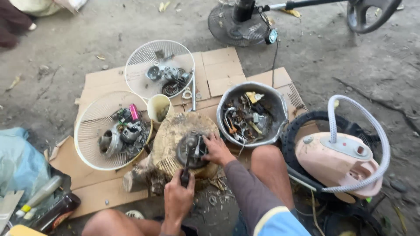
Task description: Dismantle a mechanical component using a hammer and a punch tool on a wooden block
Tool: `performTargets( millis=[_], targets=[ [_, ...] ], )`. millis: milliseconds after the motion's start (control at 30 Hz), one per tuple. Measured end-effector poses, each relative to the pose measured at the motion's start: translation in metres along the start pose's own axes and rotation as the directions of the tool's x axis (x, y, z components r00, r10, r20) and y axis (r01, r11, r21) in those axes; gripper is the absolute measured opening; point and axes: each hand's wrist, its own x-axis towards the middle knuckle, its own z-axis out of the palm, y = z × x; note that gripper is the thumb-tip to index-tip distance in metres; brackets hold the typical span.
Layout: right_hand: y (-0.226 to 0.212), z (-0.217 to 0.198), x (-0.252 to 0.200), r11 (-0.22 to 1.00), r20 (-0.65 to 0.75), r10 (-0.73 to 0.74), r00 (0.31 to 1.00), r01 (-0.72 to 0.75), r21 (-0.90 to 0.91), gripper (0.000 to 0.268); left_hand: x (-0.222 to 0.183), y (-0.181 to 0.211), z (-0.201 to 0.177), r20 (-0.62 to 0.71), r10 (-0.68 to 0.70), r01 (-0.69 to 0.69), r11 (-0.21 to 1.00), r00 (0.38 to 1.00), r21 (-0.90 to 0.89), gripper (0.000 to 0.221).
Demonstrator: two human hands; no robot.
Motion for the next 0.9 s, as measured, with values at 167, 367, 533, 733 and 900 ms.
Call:
performTargets(
  millis=[167,367,533,733,900],
  targets=[
    [0.007,0.005,-0.005,0.998,0.087,0.043,0.995,-0.039,-0.043,0.106,-0.017,0.027,-0.031,-0.247,0.311,-0.348,0.929,0.918,-0.124,0.019],
    [0.004,-0.003,-0.006,0.996,0.049,0.049,0.998,-0.045,-0.08,0.107,-0.007,0.084,-0.046,-0.525,0.483,-0.713,0.454,0.701,-0.534,0.012],
    [0.007,-0.002,-0.002,0.996,0.042,0.051,0.998,-0.048,-0.077,0.105,0.014,-0.074,0.043,-0.24,0.517,-0.558,0.815,0.822,-0.156,0.019],
    [0.017,0.011,-0.009,0.999,0.029,0.031,0.999,-0.031,-0.031,0.109,-0.01,-0.036,0.028,0.081,-0.067,0.071,0.997,0.994,-0.042,0.016],
    [0.002,-0.002,-0.009,0.996,0.036,0.083,0.996,-0.082,-0.025,0.116,-0.003,-0.008,-0.008,-0.185,0.407,-0.442,0.869,0.894,-0.221,0.019]
  ],
)
